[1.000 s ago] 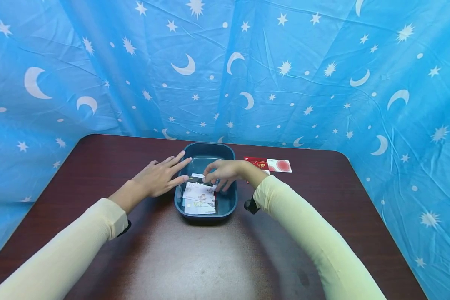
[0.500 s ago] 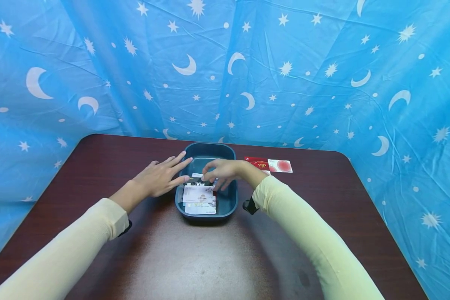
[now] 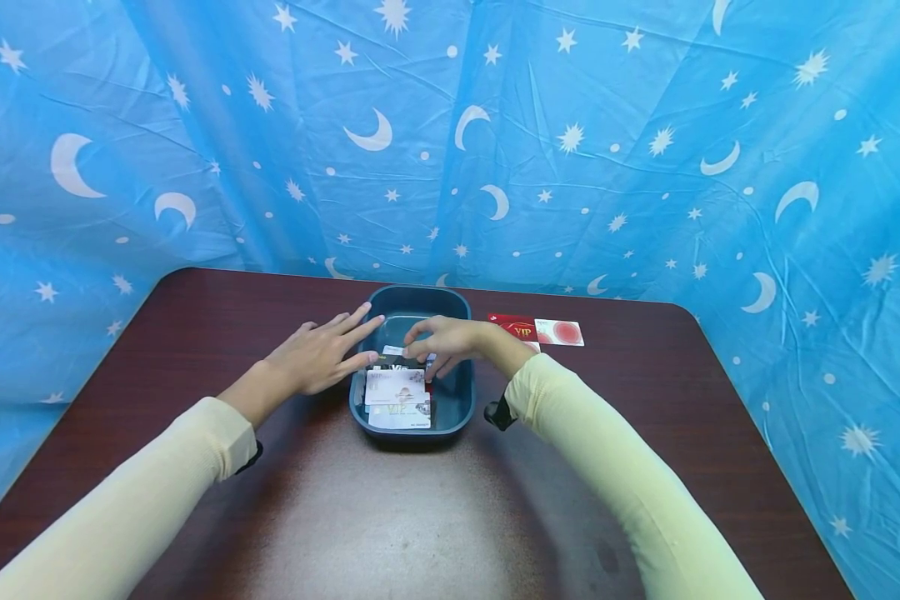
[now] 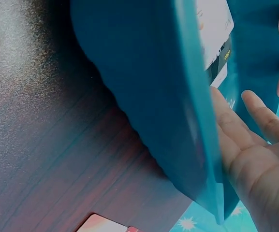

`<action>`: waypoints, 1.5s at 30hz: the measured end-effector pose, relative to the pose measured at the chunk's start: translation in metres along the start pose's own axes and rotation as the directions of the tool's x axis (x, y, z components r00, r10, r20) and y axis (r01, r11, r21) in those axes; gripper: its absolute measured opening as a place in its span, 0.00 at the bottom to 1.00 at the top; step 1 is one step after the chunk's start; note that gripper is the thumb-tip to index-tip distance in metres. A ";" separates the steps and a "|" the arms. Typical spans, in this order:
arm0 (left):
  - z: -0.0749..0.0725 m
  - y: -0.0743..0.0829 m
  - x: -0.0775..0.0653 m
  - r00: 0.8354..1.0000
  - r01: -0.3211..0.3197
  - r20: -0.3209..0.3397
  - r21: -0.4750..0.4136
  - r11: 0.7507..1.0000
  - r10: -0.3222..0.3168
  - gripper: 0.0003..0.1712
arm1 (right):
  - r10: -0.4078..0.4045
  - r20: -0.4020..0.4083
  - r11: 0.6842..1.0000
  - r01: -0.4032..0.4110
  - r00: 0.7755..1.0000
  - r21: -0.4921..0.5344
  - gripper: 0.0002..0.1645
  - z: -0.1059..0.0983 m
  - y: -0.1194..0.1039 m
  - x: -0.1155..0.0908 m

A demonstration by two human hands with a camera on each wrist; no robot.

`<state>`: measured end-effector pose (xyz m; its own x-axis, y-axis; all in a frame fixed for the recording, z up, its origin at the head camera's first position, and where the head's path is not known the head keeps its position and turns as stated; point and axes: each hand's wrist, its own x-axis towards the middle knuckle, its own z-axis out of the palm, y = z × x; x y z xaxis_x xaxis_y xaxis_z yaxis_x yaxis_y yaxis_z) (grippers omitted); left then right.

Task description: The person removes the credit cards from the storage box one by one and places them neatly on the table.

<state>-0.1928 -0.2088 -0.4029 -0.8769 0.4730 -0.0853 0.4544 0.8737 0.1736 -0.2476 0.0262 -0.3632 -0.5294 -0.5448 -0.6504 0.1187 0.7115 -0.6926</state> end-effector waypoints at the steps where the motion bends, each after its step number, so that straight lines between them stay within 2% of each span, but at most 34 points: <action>1: 0.000 0.000 0.000 1.000 0.001 0.001 -0.002 1.000 -0.001 0.39 | -0.002 -0.002 1.000 0.002 1.000 0.002 0.30 -0.001 0.001 0.000; 14: -0.001 0.002 0.000 1.000 0.000 -0.002 0.007 1.000 0.000 0.39 | -0.042 0.002 0.999 0.042 0.999 0.008 0.32 -0.006 0.000 -0.002; 25: -0.001 0.003 0.000 1.000 -0.002 -0.007 0.011 1.000 0.002 0.39 | -0.079 -0.012 0.997 0.079 0.997 -0.026 0.26 0.000 -0.001 0.001; 31: -0.002 0.003 0.001 1.000 -0.008 -0.014 0.014 1.000 0.009 0.39 | -0.094 0.020 0.993 0.095 0.995 -0.066 0.23 0.004 -0.003 0.002; 38: -0.002 0.003 0.000 1.000 0.000 -0.012 0.015 1.000 0.000 0.39 | -0.090 0.037 0.994 0.092 0.995 -0.060 0.22 0.004 -0.003 0.001; 45: -0.001 0.003 0.000 1.000 0.007 -0.006 0.005 1.000 -0.007 0.39 | -0.104 -0.010 0.991 0.103 0.995 -0.083 0.17 -0.002 -0.001 -0.006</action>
<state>-0.1918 -0.2066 -0.4016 -0.8809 0.4664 -0.0808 0.4492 0.8775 0.1682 -0.2460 0.0295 -0.3577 -0.5469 -0.6117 -0.5716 -0.0063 0.6857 -0.7279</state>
